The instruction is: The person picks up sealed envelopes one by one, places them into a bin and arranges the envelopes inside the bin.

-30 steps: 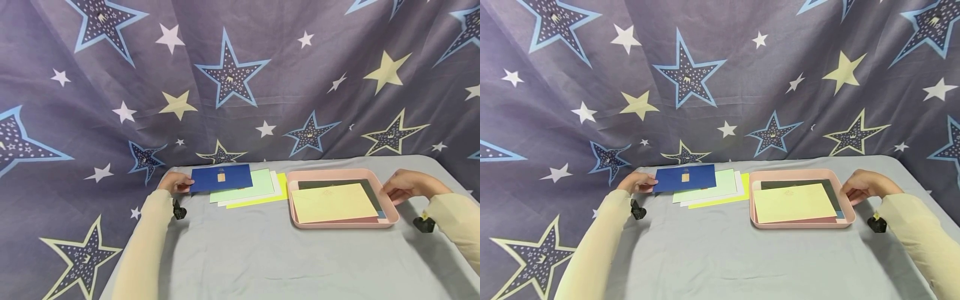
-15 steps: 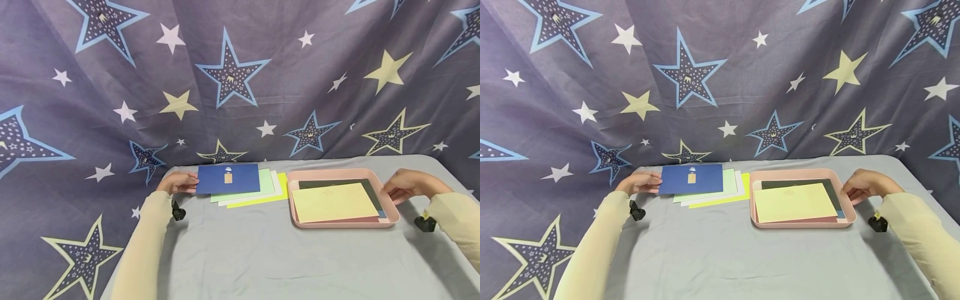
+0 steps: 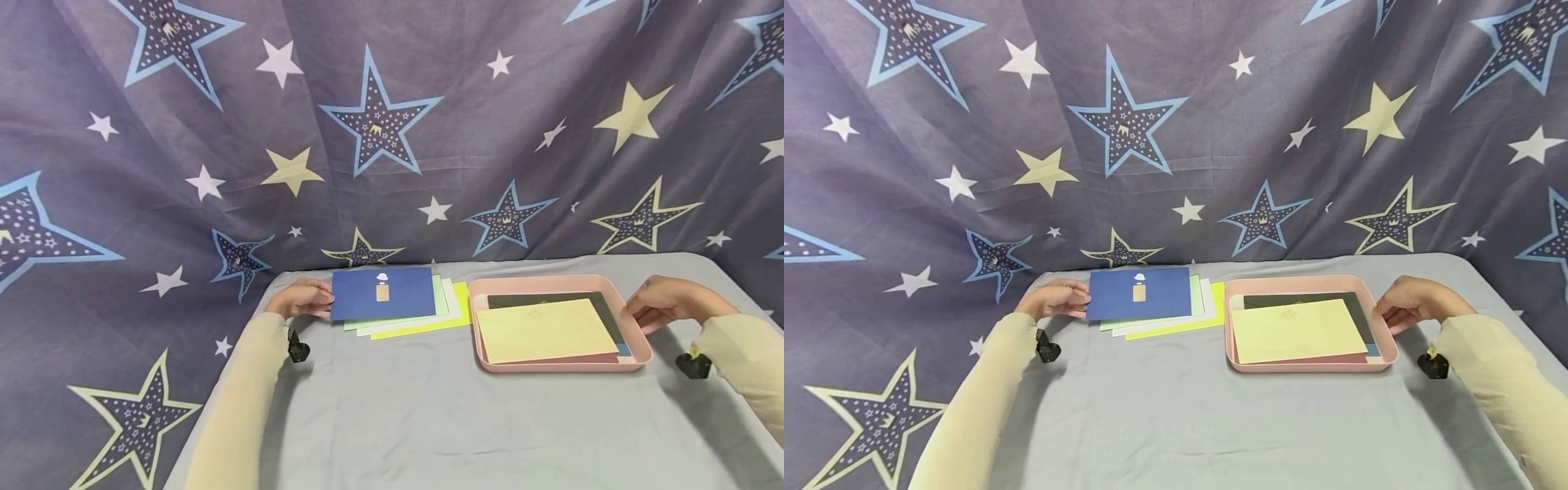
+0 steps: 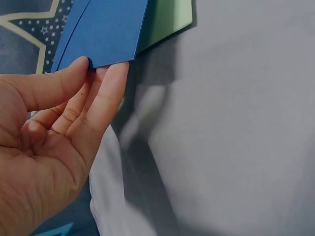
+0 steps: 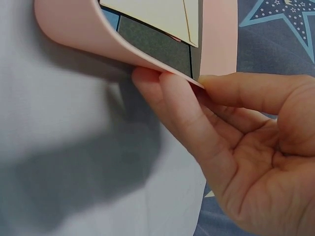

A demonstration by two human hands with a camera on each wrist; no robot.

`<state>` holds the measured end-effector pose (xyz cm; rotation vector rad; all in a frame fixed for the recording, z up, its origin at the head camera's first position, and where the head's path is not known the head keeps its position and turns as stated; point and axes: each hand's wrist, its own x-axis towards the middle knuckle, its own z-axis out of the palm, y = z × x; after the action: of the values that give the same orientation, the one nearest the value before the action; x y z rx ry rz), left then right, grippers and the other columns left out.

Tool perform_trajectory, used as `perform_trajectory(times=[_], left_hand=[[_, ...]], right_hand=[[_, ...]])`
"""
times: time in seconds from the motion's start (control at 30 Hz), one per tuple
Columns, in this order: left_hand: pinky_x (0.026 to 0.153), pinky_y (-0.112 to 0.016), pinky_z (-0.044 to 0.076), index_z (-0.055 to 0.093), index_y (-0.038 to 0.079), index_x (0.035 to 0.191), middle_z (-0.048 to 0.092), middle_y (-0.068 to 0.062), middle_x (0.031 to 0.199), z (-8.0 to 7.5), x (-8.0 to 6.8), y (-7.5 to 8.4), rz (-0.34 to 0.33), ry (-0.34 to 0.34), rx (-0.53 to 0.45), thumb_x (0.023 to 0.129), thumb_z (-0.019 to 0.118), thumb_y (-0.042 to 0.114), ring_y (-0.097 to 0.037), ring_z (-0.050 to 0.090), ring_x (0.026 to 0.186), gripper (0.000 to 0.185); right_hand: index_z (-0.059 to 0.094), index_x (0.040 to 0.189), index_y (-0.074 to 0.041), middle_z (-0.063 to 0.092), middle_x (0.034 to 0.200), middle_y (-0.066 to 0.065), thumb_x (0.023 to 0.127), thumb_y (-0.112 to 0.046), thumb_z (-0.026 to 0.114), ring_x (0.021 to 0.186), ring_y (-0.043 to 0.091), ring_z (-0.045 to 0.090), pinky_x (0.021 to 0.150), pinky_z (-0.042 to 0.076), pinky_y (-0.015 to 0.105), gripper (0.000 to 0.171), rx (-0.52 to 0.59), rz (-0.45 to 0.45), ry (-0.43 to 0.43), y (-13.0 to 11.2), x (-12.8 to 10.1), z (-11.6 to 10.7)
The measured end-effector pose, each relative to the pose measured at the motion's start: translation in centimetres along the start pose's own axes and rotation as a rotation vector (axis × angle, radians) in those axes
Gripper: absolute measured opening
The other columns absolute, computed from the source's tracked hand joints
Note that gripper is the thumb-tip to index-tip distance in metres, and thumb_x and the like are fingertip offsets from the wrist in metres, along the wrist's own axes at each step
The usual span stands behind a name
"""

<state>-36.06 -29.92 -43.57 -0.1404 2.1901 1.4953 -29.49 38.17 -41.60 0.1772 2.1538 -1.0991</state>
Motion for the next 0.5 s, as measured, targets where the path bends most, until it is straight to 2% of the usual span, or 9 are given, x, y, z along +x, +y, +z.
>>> perform_trajectory(times=[0.2, 0.5], left_hand=[[0.083, -0.036, 0.063, 0.052, 0.000, 0.109, 0.059, 0.000, 0.084, 0.8, 0.2, 0.6, 0.014, -0.018, -0.005, 0.096, 0.058, -0.005, -0.015, 0.067, 0.079, 0.015], [0.083, -0.035, 0.063, 0.052, 0.002, 0.111, 0.057, 0.003, 0.085, 1.9, 0.3, 1.9, 0.042, 0.008, 0.034, 0.096, 0.058, -0.003, -0.011, 0.062, 0.077, 0.017]], right_hand=[[0.068, 0.104, 0.012, 0.073, 0.078, 0.003, 0.092, -0.006, 0.060, 0.071, 0.010, 0.069, 0.072, 0.063, 0.029, 0.024, -0.001, 0.000, -0.005, -0.2, -0.1, 0.0], [0.070, 0.102, 0.010, 0.073, 0.078, 0.003, 0.091, -0.006, 0.060, 0.071, 0.010, 0.070, 0.071, 0.063, 0.029, 0.022, 0.010, -0.003, -0.005, -0.2, -0.1, 0.0]])
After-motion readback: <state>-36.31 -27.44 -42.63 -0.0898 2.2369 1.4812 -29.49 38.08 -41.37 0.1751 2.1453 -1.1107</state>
